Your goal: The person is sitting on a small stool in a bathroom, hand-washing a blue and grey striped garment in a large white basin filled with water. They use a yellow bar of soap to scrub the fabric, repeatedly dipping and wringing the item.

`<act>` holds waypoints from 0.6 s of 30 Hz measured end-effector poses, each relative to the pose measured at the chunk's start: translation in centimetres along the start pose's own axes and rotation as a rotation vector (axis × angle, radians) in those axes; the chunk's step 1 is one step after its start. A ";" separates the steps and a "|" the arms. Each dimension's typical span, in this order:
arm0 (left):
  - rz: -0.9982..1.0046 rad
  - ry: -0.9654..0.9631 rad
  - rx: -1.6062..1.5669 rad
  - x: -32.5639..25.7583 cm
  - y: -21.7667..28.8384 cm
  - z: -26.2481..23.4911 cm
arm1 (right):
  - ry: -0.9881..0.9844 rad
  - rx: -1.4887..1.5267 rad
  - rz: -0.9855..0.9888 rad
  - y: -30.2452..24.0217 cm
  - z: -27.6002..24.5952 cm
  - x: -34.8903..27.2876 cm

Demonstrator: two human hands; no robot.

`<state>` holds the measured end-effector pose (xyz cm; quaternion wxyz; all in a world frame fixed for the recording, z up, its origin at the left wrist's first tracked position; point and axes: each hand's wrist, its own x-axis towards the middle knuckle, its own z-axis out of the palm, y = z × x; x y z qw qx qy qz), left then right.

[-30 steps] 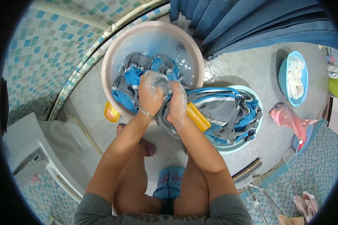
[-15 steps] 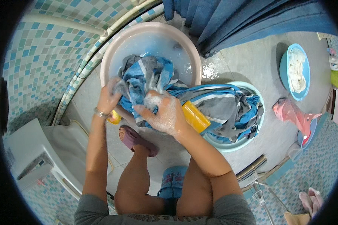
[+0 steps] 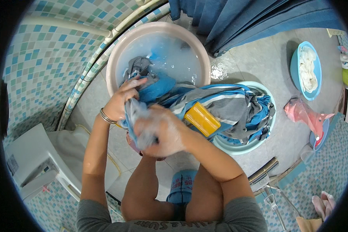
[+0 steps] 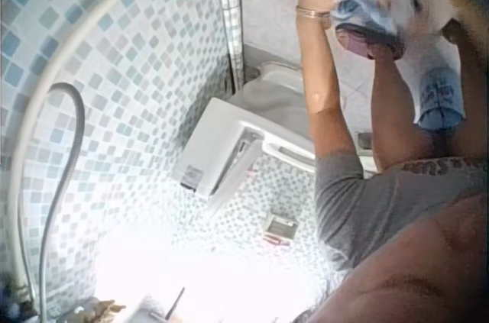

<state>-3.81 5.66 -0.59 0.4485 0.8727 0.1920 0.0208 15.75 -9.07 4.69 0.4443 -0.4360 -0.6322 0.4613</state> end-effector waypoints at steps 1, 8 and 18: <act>-0.048 0.030 -0.071 -0.7 -0.5 -0.3 | 0.181 0.140 0.053 0.9 0.2 0.1; -0.833 0.288 -0.508 -0.7 -2.2 2.5 | 0.582 1.228 0.834 6.5 0.3 -0.8; -0.633 0.498 -0.560 -2.1 3.3 -1.7 | 0.034 0.557 0.301 3.4 -3.6 -1.1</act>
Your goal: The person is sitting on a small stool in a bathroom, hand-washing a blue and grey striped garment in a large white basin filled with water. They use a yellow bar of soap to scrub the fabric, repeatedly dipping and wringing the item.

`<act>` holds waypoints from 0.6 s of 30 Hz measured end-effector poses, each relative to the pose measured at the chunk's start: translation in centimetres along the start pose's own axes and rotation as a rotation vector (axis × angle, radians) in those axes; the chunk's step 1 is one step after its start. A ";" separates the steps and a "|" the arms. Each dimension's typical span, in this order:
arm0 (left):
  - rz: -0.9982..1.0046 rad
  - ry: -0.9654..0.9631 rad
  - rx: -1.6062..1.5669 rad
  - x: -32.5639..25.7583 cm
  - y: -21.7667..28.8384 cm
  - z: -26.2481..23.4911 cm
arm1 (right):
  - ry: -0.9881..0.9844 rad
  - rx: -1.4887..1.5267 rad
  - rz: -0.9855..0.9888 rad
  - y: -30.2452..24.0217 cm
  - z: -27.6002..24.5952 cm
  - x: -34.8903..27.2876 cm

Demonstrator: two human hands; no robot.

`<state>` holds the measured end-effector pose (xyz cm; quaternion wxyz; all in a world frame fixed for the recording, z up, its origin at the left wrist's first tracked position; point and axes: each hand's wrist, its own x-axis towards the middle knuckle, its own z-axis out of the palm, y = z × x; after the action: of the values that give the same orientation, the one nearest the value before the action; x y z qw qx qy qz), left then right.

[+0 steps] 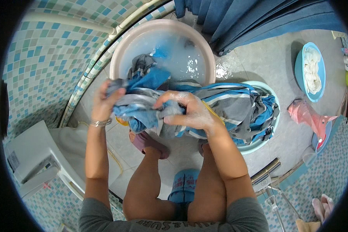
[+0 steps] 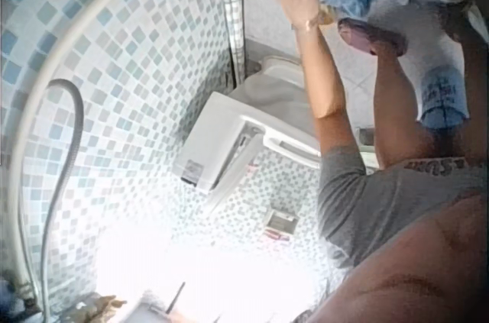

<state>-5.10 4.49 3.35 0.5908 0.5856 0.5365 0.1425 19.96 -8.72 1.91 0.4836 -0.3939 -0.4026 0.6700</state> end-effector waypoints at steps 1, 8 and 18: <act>0.023 0.097 -0.245 -0.9 0.3 0.0 | -0.044 -0.026 -0.080 -0.3 -0.3 -0.1; 0.271 0.126 -0.087 -3.2 -2.2 -1.3 | 0.375 -0.073 0.634 2.7 1.5 1.1; -0.146 -0.390 0.085 -2.0 -5.5 0.9 | -0.117 -0.047 0.192 2.7 2.7 0.3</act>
<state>-7.69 0.89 -0.60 0.6670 0.5859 0.4585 -0.0396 16.52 -9.41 0.32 0.3834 -0.4023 -0.4063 0.7254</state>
